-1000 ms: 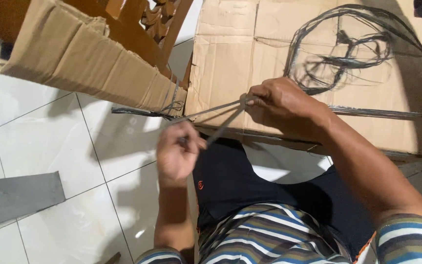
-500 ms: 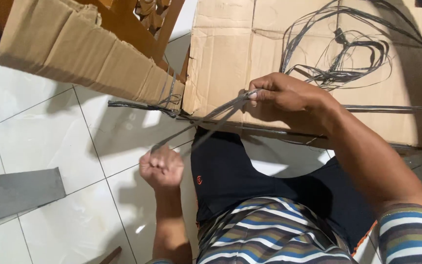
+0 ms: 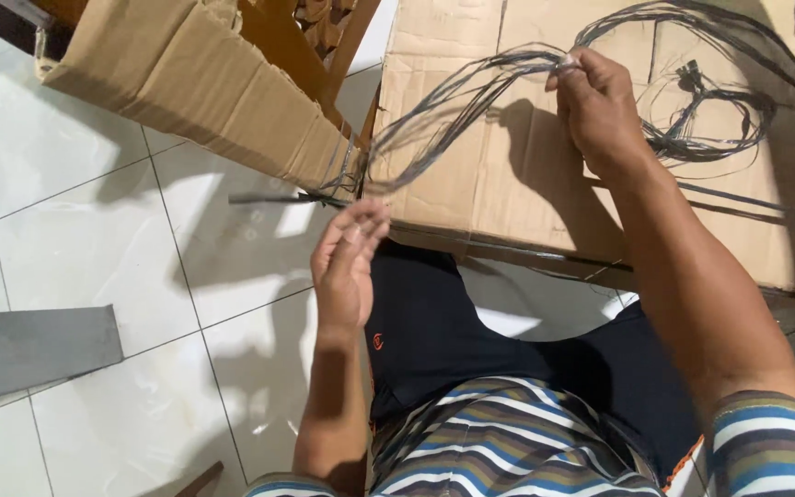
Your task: Wrapping a wooden chair with cardboard and securing it with plastic straps
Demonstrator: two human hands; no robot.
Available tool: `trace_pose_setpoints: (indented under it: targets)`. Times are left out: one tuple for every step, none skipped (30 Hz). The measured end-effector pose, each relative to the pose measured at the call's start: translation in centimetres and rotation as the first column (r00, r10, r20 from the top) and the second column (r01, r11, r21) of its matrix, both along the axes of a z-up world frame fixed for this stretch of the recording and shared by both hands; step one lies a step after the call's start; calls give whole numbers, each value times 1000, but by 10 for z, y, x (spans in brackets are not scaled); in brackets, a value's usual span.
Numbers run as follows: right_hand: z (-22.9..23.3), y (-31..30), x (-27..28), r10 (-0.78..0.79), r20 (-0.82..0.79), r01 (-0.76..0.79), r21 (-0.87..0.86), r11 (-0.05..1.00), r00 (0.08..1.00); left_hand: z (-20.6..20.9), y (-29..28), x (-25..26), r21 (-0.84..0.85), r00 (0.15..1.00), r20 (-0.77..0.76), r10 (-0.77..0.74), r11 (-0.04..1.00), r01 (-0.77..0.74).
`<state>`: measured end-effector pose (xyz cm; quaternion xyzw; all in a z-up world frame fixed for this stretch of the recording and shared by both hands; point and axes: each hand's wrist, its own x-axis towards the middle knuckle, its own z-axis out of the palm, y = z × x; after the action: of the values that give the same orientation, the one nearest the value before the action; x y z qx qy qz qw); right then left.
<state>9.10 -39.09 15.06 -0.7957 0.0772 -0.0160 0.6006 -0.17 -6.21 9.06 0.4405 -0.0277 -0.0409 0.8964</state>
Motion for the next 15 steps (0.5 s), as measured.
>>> trace_pose_setpoints:
  targets:
    - [-2, 1, 2, 1, 56, -3, 42, 999, 998, -5, -2, -5, 11, 1000, -18, -7, 1000, 7]
    - [-4, 1, 5, 2, 54, -4, 41, 999, 999, -10, -3, -9, 10, 1000, -21, -6, 1000, 6]
    - [-6, 2, 9, 25, 96, -29, 35, 999, 995, -16, -4, -14, 10, 998, -62, -26, 1000, 27]
    - [-8, 3, 13, 49, 137, -53, 29, 998, 989, -22, -5, -19, 9, 993, -104, -46, 999, 47]
    - [-5, 7, 16, 53, 135, -57, 27, 998, 989, -25, -6, -19, 7, 993, -106, -42, 999, 43]
    - [-2, 12, 18, 83, 154, -73, -67, 995, 985, -27, -7, -20, 36, 990, -140, 13, 999, -8]
    - [0, 17, 20, 117, 168, -90, -160, 983, 979, -30, -7, -23, 69, 982, -176, 72, 996, -61]
    - [2, 26, 21, 123, 163, -97, -161, 982, 979, -30, -9, -22, 68, 981, -180, 78, 995, -67]
    - [6, 35, 23, 140, 139, -107, -224, 969, 980, -30, -10, -18, 103, 984, -146, 100, 991, -86]
    - [10, 45, 25, 156, 114, -117, -287, 951, 981, -29, -12, -15, 137, 986, -110, 122, 985, -106]
    - [15, 51, 26, 160, 121, -119, -290, 950, 980, -31, -12, -13, 134, 987, -103, 126, 985, -112]
    - [20, 58, 27, 183, 150, -140, -259, 956, 972, -32, -12, -10, 79, 983, -127, 136, 989, -127]
    - [24, 65, 27, 204, 174, -162, -228, 960, 963, -34, -11, -9, 24, 977, -156, 143, 990, -141]
    - [16, 60, 35, 208, 176, -165, -231, 959, 962, -36, -11, -9, 21, 977, -154, 146, 989, -144]
    - [7, 55, 43, 136, 209, -133, -26, 991, 968, -37, -9, -10, 20, 969, -187, 162, 987, -161]
